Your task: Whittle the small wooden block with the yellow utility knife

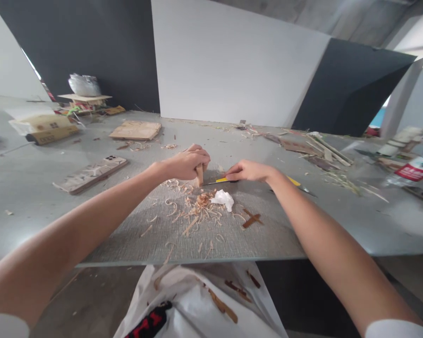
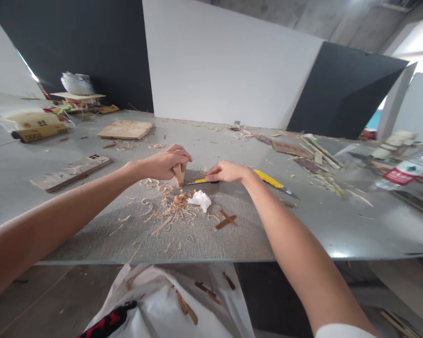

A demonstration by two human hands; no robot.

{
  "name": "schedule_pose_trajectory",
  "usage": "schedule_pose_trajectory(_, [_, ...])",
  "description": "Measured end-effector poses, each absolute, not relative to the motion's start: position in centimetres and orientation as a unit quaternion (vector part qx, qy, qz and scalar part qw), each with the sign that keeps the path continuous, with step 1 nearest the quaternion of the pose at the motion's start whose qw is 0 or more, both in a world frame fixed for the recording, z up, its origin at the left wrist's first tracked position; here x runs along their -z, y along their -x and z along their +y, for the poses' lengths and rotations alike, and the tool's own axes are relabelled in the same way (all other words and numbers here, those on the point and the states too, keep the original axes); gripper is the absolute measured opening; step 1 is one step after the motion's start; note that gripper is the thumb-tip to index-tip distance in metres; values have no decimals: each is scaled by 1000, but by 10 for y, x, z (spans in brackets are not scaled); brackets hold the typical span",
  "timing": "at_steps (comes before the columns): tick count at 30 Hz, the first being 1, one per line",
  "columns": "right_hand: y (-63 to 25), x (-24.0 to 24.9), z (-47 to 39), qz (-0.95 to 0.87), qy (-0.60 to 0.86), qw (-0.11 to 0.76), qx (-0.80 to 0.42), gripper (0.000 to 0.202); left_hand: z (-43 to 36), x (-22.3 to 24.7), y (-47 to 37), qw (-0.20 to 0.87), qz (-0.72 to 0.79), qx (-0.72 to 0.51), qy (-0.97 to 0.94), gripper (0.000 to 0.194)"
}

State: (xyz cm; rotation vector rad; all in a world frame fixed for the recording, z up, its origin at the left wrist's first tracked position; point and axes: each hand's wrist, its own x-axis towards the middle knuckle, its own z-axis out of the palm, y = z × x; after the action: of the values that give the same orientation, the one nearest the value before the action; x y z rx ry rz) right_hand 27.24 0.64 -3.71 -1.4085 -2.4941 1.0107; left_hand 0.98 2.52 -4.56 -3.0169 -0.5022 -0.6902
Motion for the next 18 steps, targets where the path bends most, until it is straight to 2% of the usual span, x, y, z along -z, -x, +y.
schedule_pose_trajectory(18, [-253,43,5,-812,505,31,-291,48,25,50,-16,7,-184,221,958,25])
